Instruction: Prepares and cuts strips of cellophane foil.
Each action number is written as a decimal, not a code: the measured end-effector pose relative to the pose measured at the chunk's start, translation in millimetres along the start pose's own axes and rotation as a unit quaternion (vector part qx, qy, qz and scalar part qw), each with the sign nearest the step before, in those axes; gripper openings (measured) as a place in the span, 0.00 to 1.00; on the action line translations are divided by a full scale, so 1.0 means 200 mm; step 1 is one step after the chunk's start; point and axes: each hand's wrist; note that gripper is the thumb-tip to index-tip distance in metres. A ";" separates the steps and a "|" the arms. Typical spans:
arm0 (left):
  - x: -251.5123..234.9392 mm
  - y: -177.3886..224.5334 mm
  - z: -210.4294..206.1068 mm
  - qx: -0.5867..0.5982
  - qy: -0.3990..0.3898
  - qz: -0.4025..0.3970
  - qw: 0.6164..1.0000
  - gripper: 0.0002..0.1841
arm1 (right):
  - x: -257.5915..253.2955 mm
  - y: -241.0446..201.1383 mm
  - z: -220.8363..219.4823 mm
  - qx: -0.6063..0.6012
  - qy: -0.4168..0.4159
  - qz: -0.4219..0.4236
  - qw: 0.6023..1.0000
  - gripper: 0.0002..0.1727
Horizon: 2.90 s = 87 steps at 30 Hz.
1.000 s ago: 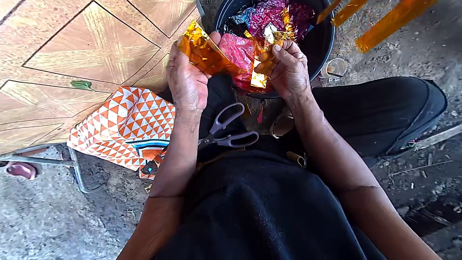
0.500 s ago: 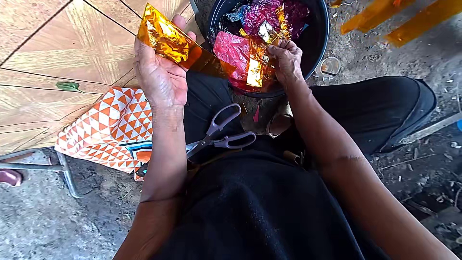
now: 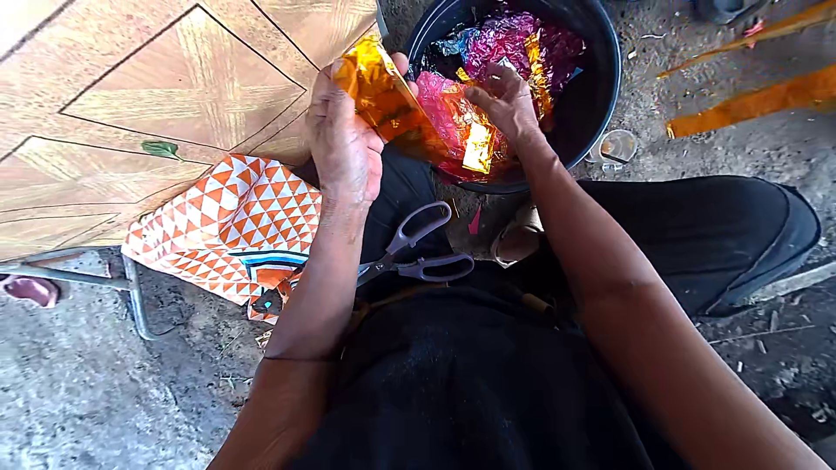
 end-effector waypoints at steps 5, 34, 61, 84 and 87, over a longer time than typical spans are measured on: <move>0.01 -0.04 -0.03 -0.013 -0.031 -0.011 0.999 0.18 | 0.19 -0.29 0.00 -0.240 -0.126 0.154 0.950 0.26; 0.07 -0.07 -0.05 -0.137 -0.087 -0.214 0.963 0.16 | 0.51 -0.34 0.00 -0.382 -0.139 0.173 0.897 0.06; 0.14 -0.09 -0.06 -0.127 -0.088 -0.052 0.987 0.06 | 0.61 -0.38 0.06 -0.255 -0.078 0.150 0.952 0.03; 0.01 0.00 -0.17 -0.027 -0.021 -0.099 0.994 0.05 | 0.58 -0.31 0.10 -0.320 -0.078 0.145 0.933 0.02; 0.01 0.00 -0.17 -0.025 -0.016 -0.098 0.995 0.05 | 0.58 -0.32 0.11 -0.321 -0.075 0.142 0.933 0.02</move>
Point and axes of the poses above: each hand's wrist, its own x-axis away from the middle knuckle, its own z-axis out of the back of the hand, y = z × x, and after that the axes turned 5 degrees about y, right-handed
